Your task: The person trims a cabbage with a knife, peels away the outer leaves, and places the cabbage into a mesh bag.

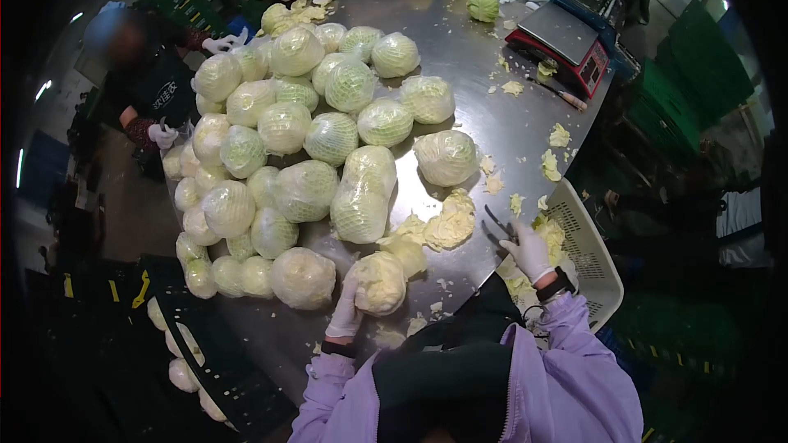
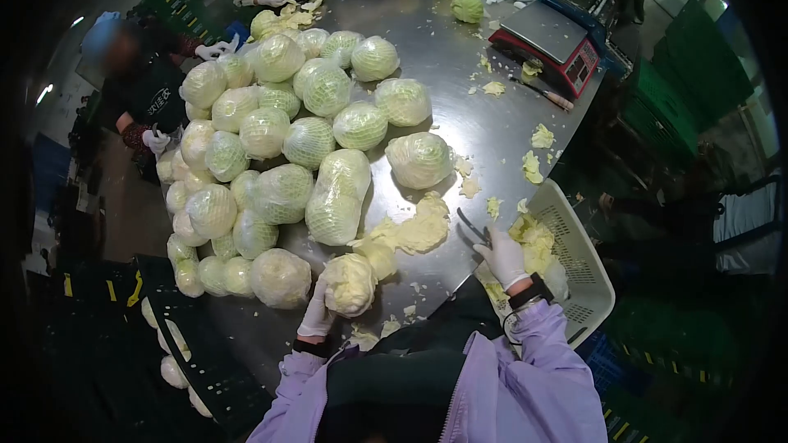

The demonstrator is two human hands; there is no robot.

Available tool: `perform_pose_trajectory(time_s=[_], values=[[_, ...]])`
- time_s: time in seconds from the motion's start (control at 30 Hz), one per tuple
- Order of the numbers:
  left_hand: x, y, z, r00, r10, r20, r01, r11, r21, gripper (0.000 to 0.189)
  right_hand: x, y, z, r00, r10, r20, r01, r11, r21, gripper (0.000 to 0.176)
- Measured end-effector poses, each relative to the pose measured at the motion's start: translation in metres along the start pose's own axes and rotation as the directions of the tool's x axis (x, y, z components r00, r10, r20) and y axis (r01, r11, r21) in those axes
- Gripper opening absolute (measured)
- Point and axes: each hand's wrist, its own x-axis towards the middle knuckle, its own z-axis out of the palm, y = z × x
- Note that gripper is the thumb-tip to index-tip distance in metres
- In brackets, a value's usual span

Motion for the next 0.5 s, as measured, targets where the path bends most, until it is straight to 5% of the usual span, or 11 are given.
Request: perform_pose_trajectory(time_s=[0.07, 0.17, 0.2, 0.33, 0.37, 0.43, 0.5], values=[[-0.003, -0.008, 0.011, 0.983, -0.180, -0.028, 0.147, 0.874, -0.463, 0.064, -0.009, -0.035, -0.021, 0.994, -0.105, 0.014, 0.103, 0.990, 0.100, 0.059], [-0.004, -0.002, 0.039, 0.984, -0.180, -0.002, 0.167, 0.918, -0.361, 0.065, -0.031, -0.116, -0.043, 0.914, -0.404, 0.039, 0.374, 0.875, 0.308, 0.072], [-0.004, -0.002, 0.045, 0.983, -0.183, 0.004, 0.177, 0.945, -0.274, 0.064, -0.036, -0.134, -0.033, 0.856, -0.515, 0.049, 0.489, 0.836, 0.250, 0.077], [-0.011, 0.001, 0.056, 0.982, -0.075, 0.171, 0.092, 0.992, -0.092, 0.069, -0.035, -0.188, -0.010, 0.773, -0.604, 0.196, 0.589, 0.797, 0.132, 0.044], [-0.011, 0.003, 0.058, 0.983, -0.072, 0.171, 0.087, 0.992, -0.086, 0.069, -0.025, -0.183, -0.001, 0.772, -0.607, 0.189, 0.592, 0.795, 0.135, 0.044], [-0.013, 0.006, 0.061, 0.948, -0.137, 0.288, 0.252, 0.874, -0.415, 0.069, 0.007, -0.172, 0.000, 0.885, -0.464, -0.031, 0.431, 0.793, 0.430, 0.028], [-0.014, 0.007, 0.063, 0.902, -0.135, 0.410, 0.399, 0.623, -0.672, 0.070, 0.042, -0.146, -0.014, 0.939, -0.314, -0.139, 0.343, 0.872, 0.350, 0.023]])
